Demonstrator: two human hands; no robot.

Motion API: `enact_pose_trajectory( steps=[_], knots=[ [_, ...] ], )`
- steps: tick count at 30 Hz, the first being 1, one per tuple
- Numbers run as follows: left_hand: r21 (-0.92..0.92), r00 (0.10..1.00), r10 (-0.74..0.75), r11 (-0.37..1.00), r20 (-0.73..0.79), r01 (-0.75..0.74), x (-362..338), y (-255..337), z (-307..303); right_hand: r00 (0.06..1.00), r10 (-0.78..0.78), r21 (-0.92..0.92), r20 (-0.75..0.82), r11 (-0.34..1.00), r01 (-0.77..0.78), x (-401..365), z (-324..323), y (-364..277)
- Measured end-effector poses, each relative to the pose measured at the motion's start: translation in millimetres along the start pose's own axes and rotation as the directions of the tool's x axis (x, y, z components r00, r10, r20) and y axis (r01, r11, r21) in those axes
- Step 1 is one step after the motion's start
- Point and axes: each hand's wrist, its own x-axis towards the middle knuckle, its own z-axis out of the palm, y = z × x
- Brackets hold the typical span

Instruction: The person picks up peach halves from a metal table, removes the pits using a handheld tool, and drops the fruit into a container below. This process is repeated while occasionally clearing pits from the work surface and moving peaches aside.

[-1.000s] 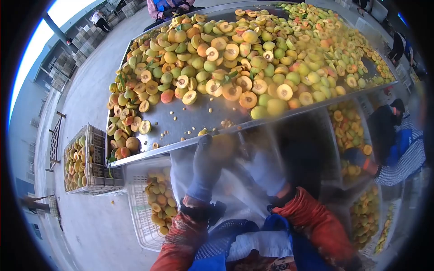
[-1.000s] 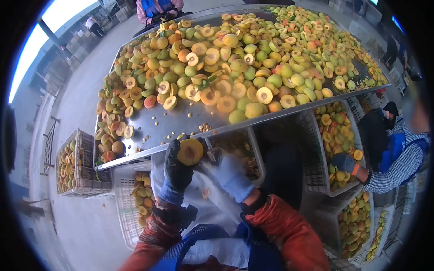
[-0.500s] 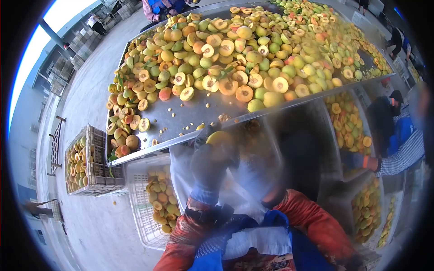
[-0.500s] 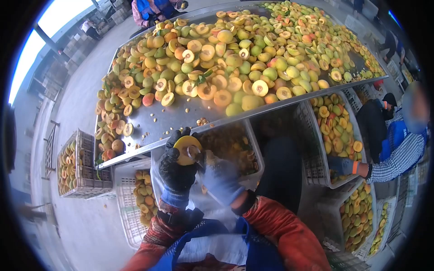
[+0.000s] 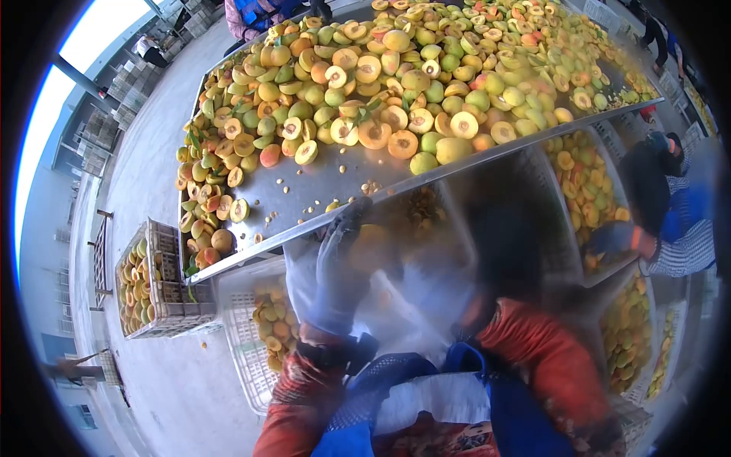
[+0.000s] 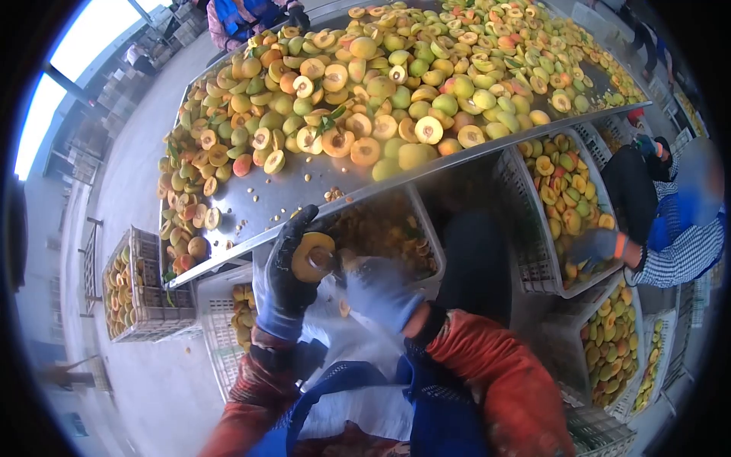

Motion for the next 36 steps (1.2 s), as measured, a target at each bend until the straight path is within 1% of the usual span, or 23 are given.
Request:
enact_pose_trajectory(
  steps=[2, 3, 7, 8, 9, 10, 11, 12, 14, 16, 17, 18, 19, 21, 22, 24, 25, 27, 28, 30, 31, 33, 36],
  knots=[
    [0.471, 0.936, 0.336, 0.846, -0.105, -0.251, 1.3, -30.7, 1.0, 0.996, 0.043, 0.053, -0.074, 0.998, -0.039, -8.4, 0.9, -15.2],
    [0.434, 0.878, 0.451, 0.831, -0.16, -0.348, -0.6, -38.1, 7.5, 0.986, 0.088, 0.103, -0.14, 0.992, -0.074, -11.8, 2.4, -17.9],
    [0.279, 0.879, 0.427, 0.889, -0.212, -0.364, -1.0, -12.4, 28.1, 0.992, 0.101, 0.058, -0.077, 0.994, -0.097, -15.4, 26.7, -4.6],
    [-0.023, 0.955, 0.16, 0.985, -0.251, -0.172, -3.5, -19.1, 22.0, 0.93, -0.078, -0.4, -0.359, 0.913, -0.078, -19.6, 42.3, -0.6],
    [-0.322, 0.973, -0.109, 0.946, -0.205, 0.038, -4.1, -23.6, 18.3, 0.789, -0.36, -0.753, -0.498, 0.63, -0.188, -21.2, 49.5, 1.2],
    [-0.317, 0.973, -0.101, 0.948, -0.207, 0.031, -2.1, -24.5, 17.5, 0.783, -0.363, -0.751, -0.504, 0.632, -0.191, -15.6, 30.0, -4.3],
    [-0.026, 0.968, 0.036, 0.999, -0.247, -0.044, -0.4, -25.0, 16.4, 0.95, -0.036, -0.324, -0.311, 0.943, -0.071, -10.8, 5.4, -8.9],
    [0.266, 0.953, 0.175, 0.958, -0.247, -0.107, -0.2, -26.3, 15.5, 0.99, 0.125, 0.212, 0.071, 0.968, -0.137, -8.0, -9.5, -12.7],
    [0.276, 0.934, 0.254, 0.944, -0.251, -0.182, -2.1, -27.3, 15.8, 0.988, 0.097, 0.343, 0.118, 0.93, -0.132, -8.4, -6.3, -9.3],
    [0.833, 0.804, 0.594, 0.447, -0.004, -0.326, -3.9, -23.1, 15.4, 0.985, 0.065, 0.462, 0.161, 0.877, -0.133, -8.8, 0.0, -3.3],
    [0.395, 0.927, 0.306, 0.896, -0.216, -0.204, -6.5, -41.1, 17.3, 1.0, -0.012, 0.611, 0.017, 0.791, -0.001, -8.6, 5.3, -0.4],
    [0.4, 0.922, 0.315, 0.892, -0.224, -0.208, -9.5, -37.4, 20.5, 0.988, -0.074, 0.724, -0.138, 0.673, 0.151, -7.1, 11.0, 2.7],
    [0.213, 0.967, 0.162, 0.97, -0.195, -0.119, -11.0, -29.7, 22.1, 0.985, -0.098, 0.721, -0.144, 0.671, 0.172, -5.2, 16.7, 9.9],
    [0.007, 0.988, -0.107, 0.994, -0.11, 0.109, -4.3, -28.0, 15.2, 0.996, -0.078, 0.644, 0.052, 0.765, 0.027, 1.2, 24.6, 25.2],
    [0.027, 0.986, -0.081, 0.996, -0.149, 0.086, -1.0, -32.1, 13.8, 0.991, -0.126, 0.646, 0.041, 0.76, 0.07, 3.5, 27.5, 23.0],
    [-0.044, 0.952, -0.16, 0.987, -0.261, 0.153, 0.6, -40.8, 18.8, 0.968, 0.06, 0.655, 0.242, 0.726, -0.209, 5.1, 35.5, 17.5],
    [-0.038, 0.944, -0.15, 0.989, -0.295, 0.145, 0.7, -43.0, 20.3, 0.969, 0.025, 0.656, 0.248, 0.732, -0.186, 6.0, 30.5, 17.0],
    [0.226, 0.91, 0.161, 0.971, -0.382, -0.076, 0.6, -46.0, 25.3, 0.733, -0.013, 0.71, 0.68, 0.263, -0.653, -1.6, 8.0, 14.7],
    [0.226, 0.905, 0.162, 0.971, -0.392, -0.076, 1.7, -42.4, 23.2, 0.73, -0.018, 0.706, 0.683, 0.272, -0.654, -3.9, -1.1, 10.9],
    [0.24, 0.977, 0.144, 0.965, -0.159, -0.103, 5.0, -33.2, 17.5, 0.732, -0.077, 0.736, 0.677, 0.088, -0.671, -5.9, -13.4, 5.0],
    [0.243, 0.975, 0.149, 0.964, -0.168, -0.105, 7.6, -37.0, 14.7, 0.731, -0.084, 0.736, 0.677, 0.096, -0.67, -4.5, -12.4, 7.9],
    [0.025, 0.995, -0.095, 0.995, 0.011, 0.095, 12.1, -47.8, 10.2, 0.745, -0.18, 0.766, 0.643, 0.165, -0.621, -5.3, -8.6, 17.4],
    [-0.004, 0.997, -0.073, 0.997, 0.03, 0.073, 12.4, -49.7, 11.6, 0.663, -0.148, 0.68, 0.733, 0.134, -0.721, -6.9, -14.3, 17.3]
  ],
)
